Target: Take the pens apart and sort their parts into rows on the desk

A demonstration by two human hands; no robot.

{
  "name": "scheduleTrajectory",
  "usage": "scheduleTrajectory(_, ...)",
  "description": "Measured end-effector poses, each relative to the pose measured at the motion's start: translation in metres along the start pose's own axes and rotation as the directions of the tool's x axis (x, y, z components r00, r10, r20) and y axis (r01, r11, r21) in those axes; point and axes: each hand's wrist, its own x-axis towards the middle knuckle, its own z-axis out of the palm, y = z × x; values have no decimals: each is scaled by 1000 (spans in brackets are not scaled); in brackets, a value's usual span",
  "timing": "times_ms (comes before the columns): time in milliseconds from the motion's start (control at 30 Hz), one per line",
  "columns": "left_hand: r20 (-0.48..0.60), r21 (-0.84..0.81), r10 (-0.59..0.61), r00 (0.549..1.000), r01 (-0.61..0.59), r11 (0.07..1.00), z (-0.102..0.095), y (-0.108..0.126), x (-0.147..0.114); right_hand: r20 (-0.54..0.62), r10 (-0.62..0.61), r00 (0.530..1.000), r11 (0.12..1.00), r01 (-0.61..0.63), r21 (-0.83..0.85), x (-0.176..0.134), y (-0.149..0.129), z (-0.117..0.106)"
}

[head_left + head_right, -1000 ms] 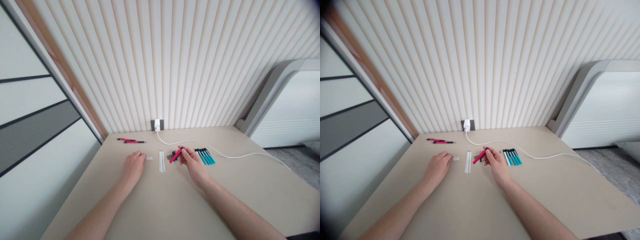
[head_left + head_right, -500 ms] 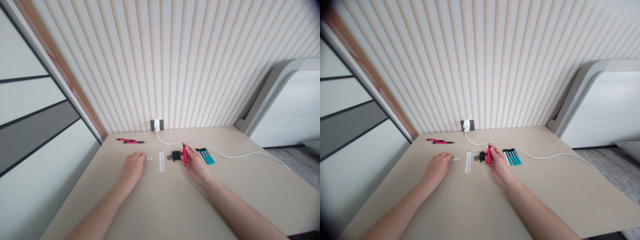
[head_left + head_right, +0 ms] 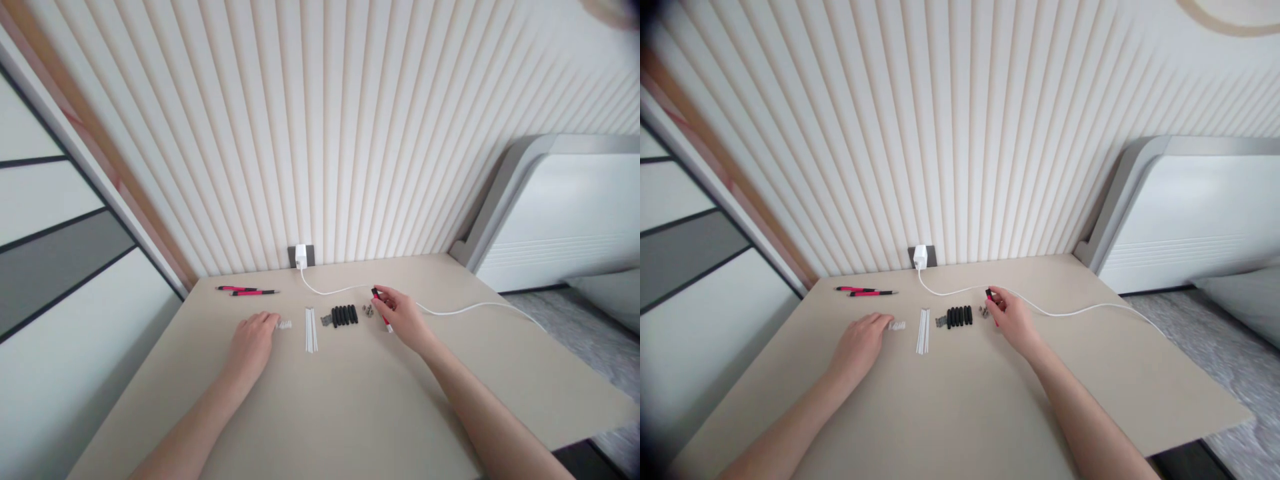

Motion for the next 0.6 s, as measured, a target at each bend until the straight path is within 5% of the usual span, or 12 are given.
scheduleTrajectory(100, 0, 4, -6, 1000, 6, 1000, 0, -1, 1, -27, -40, 999, 965, 32, -262, -3, 22, -32)
scheduleTrajectory(267, -18, 4, -11, 1000, 11, 1000, 1, -6, 3, 14, -45, 999, 911, 47, -409, -12, 47, -63)
scheduleTrajectory(433, -103, 23, -29, 994, 32, 999, 4, -28, 10, -127, -33, 991, 852, -38, -521, -12, 53, -69)
scheduleTrajectory(600, -236, 6, -6, 972, 7, 1000, 14, -68, 23, -132, 32, 991, 788, -106, -607, -14, 48, -65)
